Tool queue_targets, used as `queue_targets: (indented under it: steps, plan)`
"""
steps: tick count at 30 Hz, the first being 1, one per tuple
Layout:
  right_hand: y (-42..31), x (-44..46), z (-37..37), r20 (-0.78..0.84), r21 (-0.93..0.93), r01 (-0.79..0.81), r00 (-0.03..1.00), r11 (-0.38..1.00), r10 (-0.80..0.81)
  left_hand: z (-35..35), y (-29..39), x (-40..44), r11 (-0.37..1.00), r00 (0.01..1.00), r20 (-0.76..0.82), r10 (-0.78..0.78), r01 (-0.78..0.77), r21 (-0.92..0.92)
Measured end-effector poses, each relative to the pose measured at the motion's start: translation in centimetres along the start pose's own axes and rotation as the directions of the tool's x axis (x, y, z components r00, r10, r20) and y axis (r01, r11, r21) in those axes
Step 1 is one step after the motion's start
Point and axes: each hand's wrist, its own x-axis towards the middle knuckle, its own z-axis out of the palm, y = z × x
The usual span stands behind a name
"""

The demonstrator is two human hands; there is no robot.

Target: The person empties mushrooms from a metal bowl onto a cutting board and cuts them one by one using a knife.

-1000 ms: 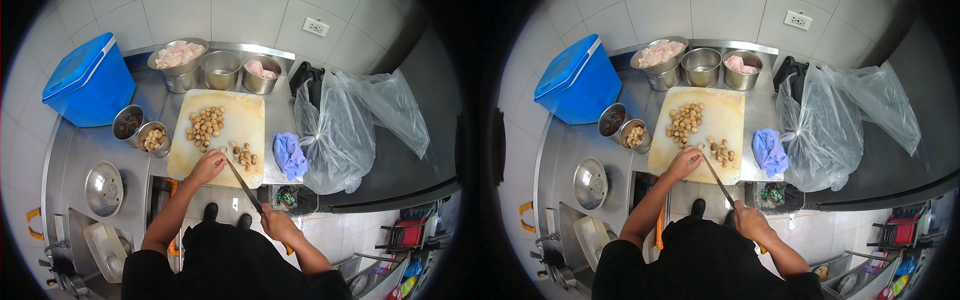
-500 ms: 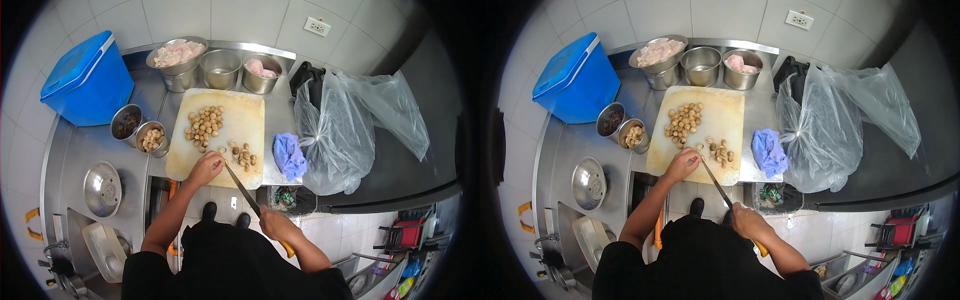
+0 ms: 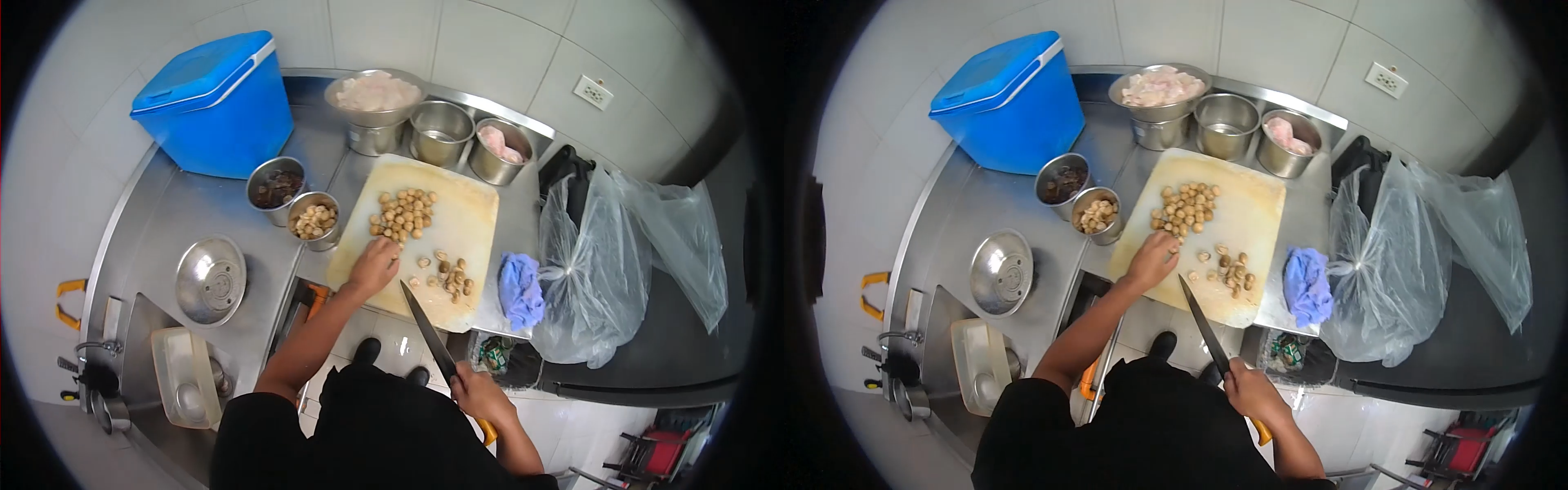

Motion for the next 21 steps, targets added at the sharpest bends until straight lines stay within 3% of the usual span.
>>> queue_targets:
  steps: [2,5,7,14,17,21]
  plan:
    - [-0.6,0.1,0.0,0.007,-0.054,0.001,1.000,0.999,0.000,-0.2,0.2,0.0,1.000,1.000,0.021,-0.005,0.004,0.015]
    - [1.9,1.1,1.3,-0.038,0.011,-0.008,0.999,1.000,0.008,-0.1,1.1,-0.2,0.997,0.999,0.028,-0.025,0.027,-0.074]
    - [2.8,1.4,1.7,-0.172,-0.083,-0.018,0.985,0.996,0.003,0.6,1.5,-1.0,0.956,0.990,0.135,0.047,-0.005,-0.293]
    - [2.3,1.2,1.1,-0.183,-0.046,-0.004,0.983,0.999,-0.004,2.0,2.6,-2.1,0.940,0.966,0.012,0.258,-0.248,-0.233]
    - [1.5,1.0,1.0,-0.187,-0.037,-0.024,0.982,0.999,0.016,1.2,3.1,-2.3,0.938,0.990,0.088,0.111,-0.075,-0.339]
    - [1.0,0.7,1.1,-0.198,-0.074,-0.040,0.980,0.996,0.025,0.9,2.9,-2.0,0.912,0.986,0.143,0.083,-0.017,-0.411]
